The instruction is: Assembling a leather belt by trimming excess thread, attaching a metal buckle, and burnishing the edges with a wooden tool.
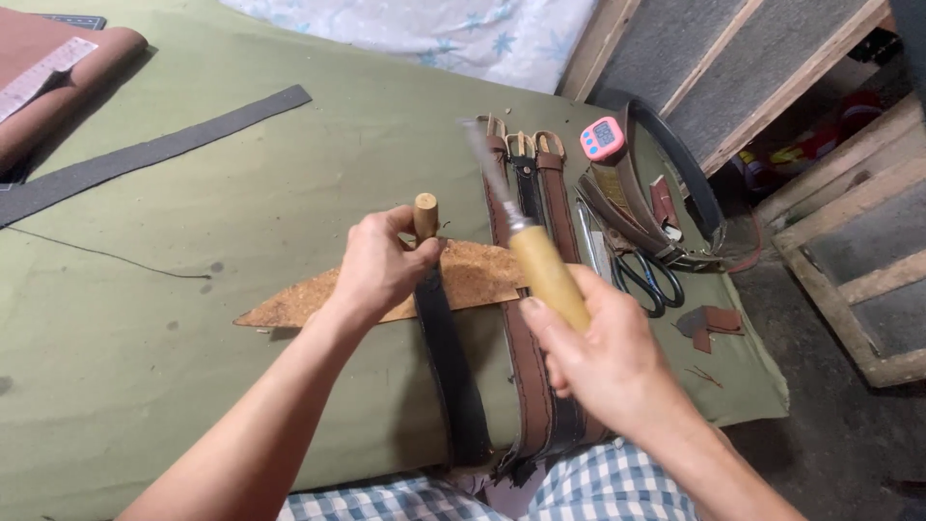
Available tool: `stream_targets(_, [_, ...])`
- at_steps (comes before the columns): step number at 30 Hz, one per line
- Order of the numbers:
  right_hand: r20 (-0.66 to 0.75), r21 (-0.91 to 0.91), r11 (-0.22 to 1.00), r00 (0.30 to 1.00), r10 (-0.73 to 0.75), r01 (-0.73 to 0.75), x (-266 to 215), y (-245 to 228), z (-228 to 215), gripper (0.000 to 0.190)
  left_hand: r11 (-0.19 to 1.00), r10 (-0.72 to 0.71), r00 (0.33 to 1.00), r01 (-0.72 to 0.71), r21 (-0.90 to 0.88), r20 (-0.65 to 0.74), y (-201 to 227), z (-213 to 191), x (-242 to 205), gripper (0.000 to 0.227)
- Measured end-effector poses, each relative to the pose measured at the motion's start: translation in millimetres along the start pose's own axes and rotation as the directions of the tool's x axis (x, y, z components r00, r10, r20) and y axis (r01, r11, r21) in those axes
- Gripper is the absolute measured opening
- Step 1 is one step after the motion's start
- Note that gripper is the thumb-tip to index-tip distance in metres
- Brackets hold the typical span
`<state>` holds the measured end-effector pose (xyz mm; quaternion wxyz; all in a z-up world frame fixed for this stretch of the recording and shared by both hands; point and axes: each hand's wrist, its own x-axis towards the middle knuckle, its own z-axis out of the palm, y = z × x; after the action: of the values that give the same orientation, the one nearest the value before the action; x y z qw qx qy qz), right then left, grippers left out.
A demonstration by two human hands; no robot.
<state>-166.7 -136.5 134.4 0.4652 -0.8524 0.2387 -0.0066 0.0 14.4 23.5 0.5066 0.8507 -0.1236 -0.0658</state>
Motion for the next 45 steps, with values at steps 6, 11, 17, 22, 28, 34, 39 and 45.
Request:
stream_targets(6, [-0.055, -0.2, 0.89, 0.902, -0.428, 0.41, -9, -63, -11, 0.025, 0.995, 0.086, 0.995, -0.088, -0.047, -0.041, -7, 13, -4, 0.018])
stream_targets(11, [-0.312, -0.069, 0.639, 0.591, -0.744, 0.766, -7, -61, 5, 0.026, 0.992, 0.117, 0.991, -0.12, -0.034, -0.067, -13, 16, 0, 0.021])
stream_targets(17, [0.064, -0.5, 0.864, 0.997, -0.04, 0.067, 11, -24, 8, 0.028, 0.975, 0.22, 0.971, -0.222, -0.004, -0.091, -23, 22, 5, 0.016])
stream_targets(22, [-0.441, -0.05, 0.727, 0.638, -0.631, 0.685, -12, -50, 15, 0.025, 0.986, 0.166, 0.983, -0.167, 0.002, -0.08, -15, 25, 6, 0.024])
stream_targets(28, [0.029, -0.433, 0.899, 0.996, 0.082, -0.062, 1, -45, 7, 0.018, 0.985, 0.173, 0.983, -0.172, 0.026, -0.067, -14, 23, 5, 0.023])
stream_targets(34, [-0.434, -0.038, 0.578, 0.508, -0.744, 0.815, -8, -57, 8, 0.02, 0.992, 0.127, 0.989, -0.127, 0.003, -0.081, -14, 23, 3, 0.032])
stream_targets(39, [0.075, -0.461, 0.887, 0.995, 0.07, -0.028, 4, -37, 11, 0.039, 0.985, 0.17, 0.982, -0.171, -0.006, -0.085, -17, 23, 3, 0.028])
stream_targets(45, [-0.272, -0.137, 0.791, 0.745, -0.609, 0.597, -6, -41, 9, 0.028, 0.991, 0.134, 0.987, -0.135, -0.004, -0.091, -11, 18, 0, 0.025])
